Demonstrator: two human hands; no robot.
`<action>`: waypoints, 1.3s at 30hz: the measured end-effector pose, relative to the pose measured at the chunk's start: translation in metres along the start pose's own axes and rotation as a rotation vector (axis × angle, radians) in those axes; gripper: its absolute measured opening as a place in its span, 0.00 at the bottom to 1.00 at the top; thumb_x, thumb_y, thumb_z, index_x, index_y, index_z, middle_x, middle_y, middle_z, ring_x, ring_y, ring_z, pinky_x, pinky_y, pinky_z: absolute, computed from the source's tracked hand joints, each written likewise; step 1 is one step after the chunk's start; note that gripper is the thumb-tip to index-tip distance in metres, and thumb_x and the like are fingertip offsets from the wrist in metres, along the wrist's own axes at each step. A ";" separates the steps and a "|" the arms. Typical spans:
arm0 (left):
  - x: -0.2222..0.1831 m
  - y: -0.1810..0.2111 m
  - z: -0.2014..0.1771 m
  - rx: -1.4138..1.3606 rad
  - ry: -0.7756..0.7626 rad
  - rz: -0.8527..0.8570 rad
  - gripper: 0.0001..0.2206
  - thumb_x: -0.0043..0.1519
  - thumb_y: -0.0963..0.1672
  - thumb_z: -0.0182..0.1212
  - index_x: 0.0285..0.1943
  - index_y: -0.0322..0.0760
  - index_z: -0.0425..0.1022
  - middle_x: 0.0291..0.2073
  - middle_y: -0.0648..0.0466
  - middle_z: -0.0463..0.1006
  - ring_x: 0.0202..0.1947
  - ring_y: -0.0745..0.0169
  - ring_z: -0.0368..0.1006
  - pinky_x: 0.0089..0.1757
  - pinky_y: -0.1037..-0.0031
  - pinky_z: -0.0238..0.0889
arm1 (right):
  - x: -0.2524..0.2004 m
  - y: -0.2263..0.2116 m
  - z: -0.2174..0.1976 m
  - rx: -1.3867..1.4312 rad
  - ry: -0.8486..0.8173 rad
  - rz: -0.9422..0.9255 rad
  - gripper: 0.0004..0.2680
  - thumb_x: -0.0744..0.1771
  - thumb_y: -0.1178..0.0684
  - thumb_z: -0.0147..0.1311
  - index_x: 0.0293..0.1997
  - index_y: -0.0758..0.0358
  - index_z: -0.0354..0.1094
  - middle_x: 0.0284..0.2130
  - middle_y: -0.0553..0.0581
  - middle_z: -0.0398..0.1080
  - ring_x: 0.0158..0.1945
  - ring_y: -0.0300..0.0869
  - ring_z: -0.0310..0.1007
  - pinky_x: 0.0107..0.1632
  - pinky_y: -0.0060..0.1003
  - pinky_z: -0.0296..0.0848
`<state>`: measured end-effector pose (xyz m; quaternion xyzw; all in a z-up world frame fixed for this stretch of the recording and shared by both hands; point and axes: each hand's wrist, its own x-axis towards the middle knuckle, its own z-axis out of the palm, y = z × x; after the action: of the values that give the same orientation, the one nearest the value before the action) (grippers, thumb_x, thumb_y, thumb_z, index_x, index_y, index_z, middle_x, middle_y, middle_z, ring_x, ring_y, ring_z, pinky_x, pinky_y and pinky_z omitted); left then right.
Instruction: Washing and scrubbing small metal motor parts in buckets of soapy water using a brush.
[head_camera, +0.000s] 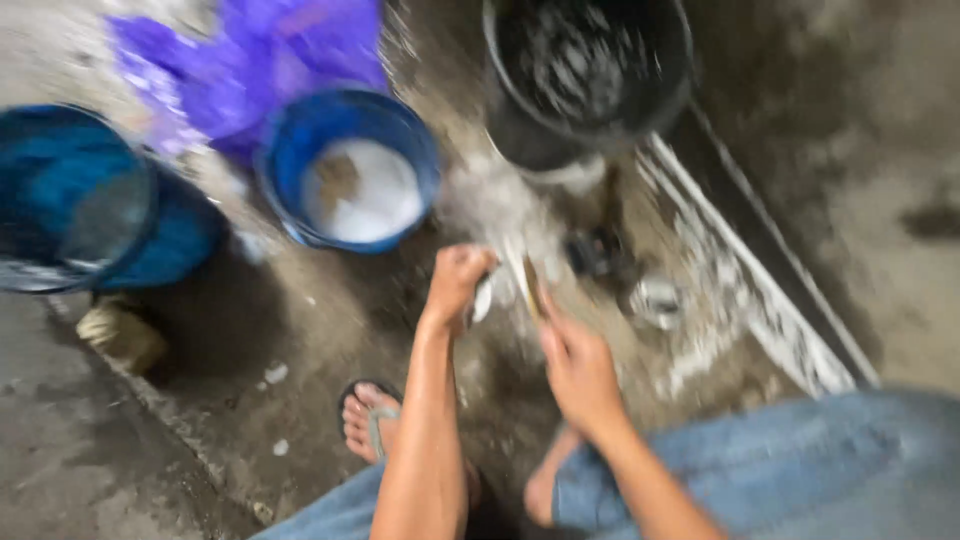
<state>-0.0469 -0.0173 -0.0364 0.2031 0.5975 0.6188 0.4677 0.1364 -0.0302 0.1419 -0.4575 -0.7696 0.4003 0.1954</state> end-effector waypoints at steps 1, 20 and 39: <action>-0.005 0.010 -0.001 -0.003 0.023 0.014 0.11 0.53 0.47 0.66 0.31 0.31 0.81 0.26 0.49 0.78 0.32 0.63 0.69 0.37 0.68 0.65 | -0.002 0.006 0.001 0.003 -0.015 -0.022 0.14 0.69 0.59 0.48 0.61 0.68 0.70 0.51 0.74 0.74 0.57 0.63 0.72 0.59 0.56 0.71; -0.015 0.058 0.030 -0.117 0.420 -0.255 0.14 0.54 0.50 0.61 0.25 0.34 0.72 0.22 0.48 0.67 0.27 0.61 0.59 0.31 0.61 0.52 | -0.020 0.001 0.026 -0.180 0.048 0.177 0.18 0.70 0.47 0.44 0.69 0.47 0.63 0.33 0.54 0.73 0.37 0.47 0.65 0.39 0.45 0.67; -0.020 0.060 0.037 -0.664 0.545 -0.517 0.18 0.58 0.54 0.56 0.49 0.44 0.80 0.27 0.54 0.77 0.25 0.60 0.73 0.30 0.67 0.66 | -0.052 0.039 0.049 -0.263 0.158 -0.157 0.18 0.70 0.51 0.49 0.69 0.60 0.63 0.32 0.62 0.76 0.34 0.51 0.75 0.41 0.44 0.68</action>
<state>-0.0272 -0.0044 0.0328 -0.2806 0.4994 0.6699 0.4723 0.1512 -0.0862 0.0845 -0.4476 -0.8310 0.2423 0.2246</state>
